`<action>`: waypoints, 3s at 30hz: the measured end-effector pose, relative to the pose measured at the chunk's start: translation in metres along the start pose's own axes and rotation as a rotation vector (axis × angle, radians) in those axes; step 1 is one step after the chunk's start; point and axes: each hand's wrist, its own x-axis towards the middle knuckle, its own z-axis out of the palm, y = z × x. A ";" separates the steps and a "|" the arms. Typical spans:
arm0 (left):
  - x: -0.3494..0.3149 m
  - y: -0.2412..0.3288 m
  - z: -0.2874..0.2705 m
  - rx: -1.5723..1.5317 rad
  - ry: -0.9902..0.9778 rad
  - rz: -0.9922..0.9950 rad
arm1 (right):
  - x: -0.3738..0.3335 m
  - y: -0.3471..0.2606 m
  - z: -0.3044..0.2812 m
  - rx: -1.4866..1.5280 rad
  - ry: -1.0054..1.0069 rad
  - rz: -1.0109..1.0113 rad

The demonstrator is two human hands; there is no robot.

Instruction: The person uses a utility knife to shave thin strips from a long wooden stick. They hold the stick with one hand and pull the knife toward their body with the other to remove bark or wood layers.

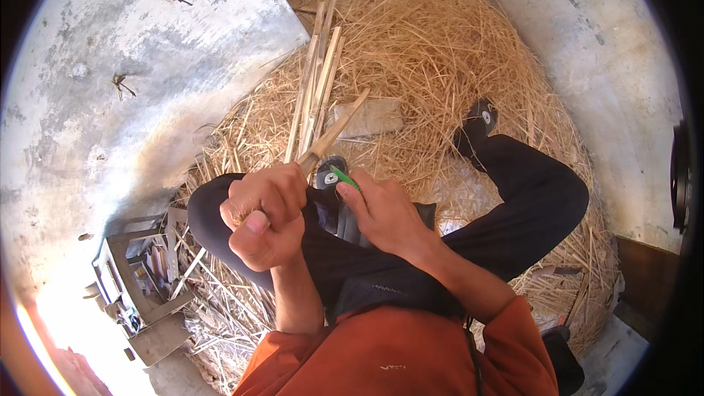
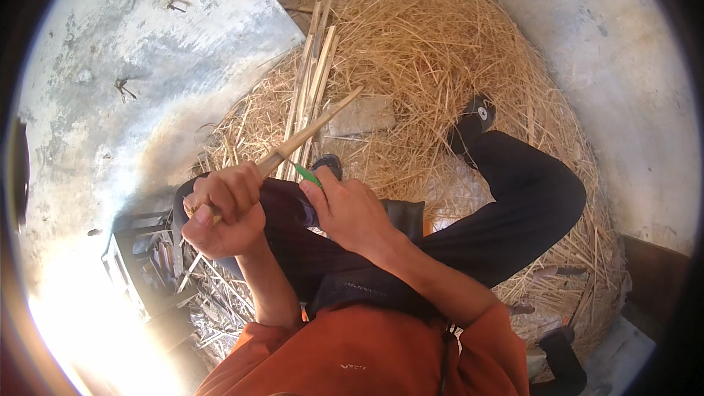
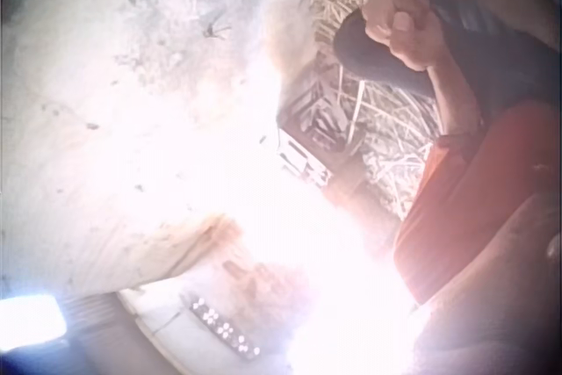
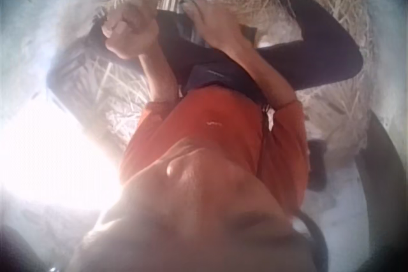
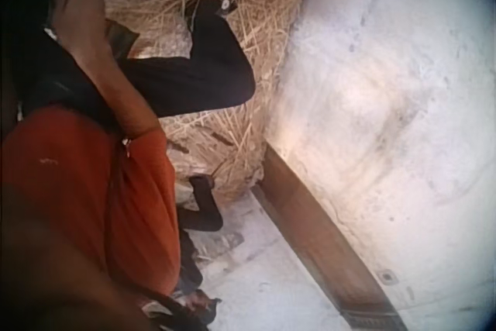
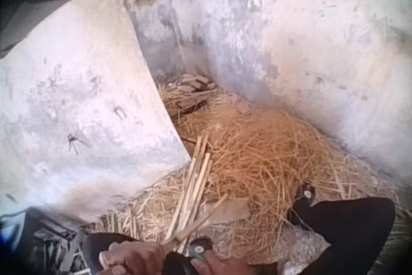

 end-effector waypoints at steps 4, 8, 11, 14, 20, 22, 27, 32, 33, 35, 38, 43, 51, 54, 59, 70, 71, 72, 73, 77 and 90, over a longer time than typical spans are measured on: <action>-0.001 0.014 0.002 0.036 -0.205 -0.117 | 0.004 -0.002 -0.006 -0.001 0.042 -0.020; 0.011 0.007 0.006 0.011 -0.169 -0.067 | 0.005 0.004 -0.021 0.074 0.069 0.036; 0.010 0.001 0.004 -0.121 0.088 -0.037 | 0.006 0.005 -0.024 0.061 0.040 0.095; 0.011 -0.002 0.003 -0.010 0.149 0.062 | 0.006 0.002 -0.026 0.067 0.033 0.100; 0.037 0.003 0.030 0.325 0.586 0.126 | 0.005 0.006 -0.025 0.104 0.102 0.020; 0.037 0.001 0.018 0.173 0.357 0.101 | 0.005 0.002 -0.028 0.122 0.117 0.006; 0.030 -0.001 0.010 0.040 -0.177 0.076 | 0.006 -0.013 -0.019 0.040 0.123 -0.045; 0.025 -0.007 0.015 0.021 -0.123 0.190 | 0.011 -0.004 -0.001 -0.033 0.153 -0.040; 0.024 -0.007 0.015 0.040 -0.101 0.176 | 0.018 0.001 0.001 -0.071 0.177 -0.040; 0.020 -0.006 0.015 0.079 -0.057 0.148 | 0.024 0.004 0.001 -0.133 0.180 -0.034; 0.017 -0.007 0.007 0.080 -0.084 0.134 | 0.031 0.017 0.003 -0.268 0.143 -0.080; 0.002 -0.004 0.043 0.104 -0.131 0.087 | 0.054 0.114 0.008 -0.286 0.174 0.223; 0.020 -0.007 0.009 0.192 -0.160 0.129 | 0.023 0.026 -0.019 0.009 0.193 0.076; 0.019 -0.008 0.017 0.148 -0.173 0.147 | 0.013 0.005 -0.008 0.155 0.107 -0.058; 0.020 -0.003 0.009 0.073 -0.263 0.105 | 0.020 0.009 -0.001 -0.086 0.090 0.039; 0.013 -0.009 0.023 0.064 -0.244 0.155 | 0.058 0.109 0.010 -0.330 0.178 0.211; 0.015 -0.009 0.022 0.068 -0.243 0.143 | 0.060 0.111 0.008 -0.324 0.197 0.210; 0.017 -0.010 0.020 0.086 -0.258 0.127 | 0.061 0.107 0.007 -0.312 0.214 0.205; 0.021 -0.010 0.017 0.090 -0.247 0.134 | 0.067 0.097 0.000 -0.264 0.198 0.199; 0.012 -0.007 0.003 0.086 -0.011 0.100 | 0.041 0.041 -0.014 0.058 0.140 0.128; 0.004 -0.014 0.038 0.129 0.474 0.137 | 0.046 0.034 0.025 -0.097 0.124 0.106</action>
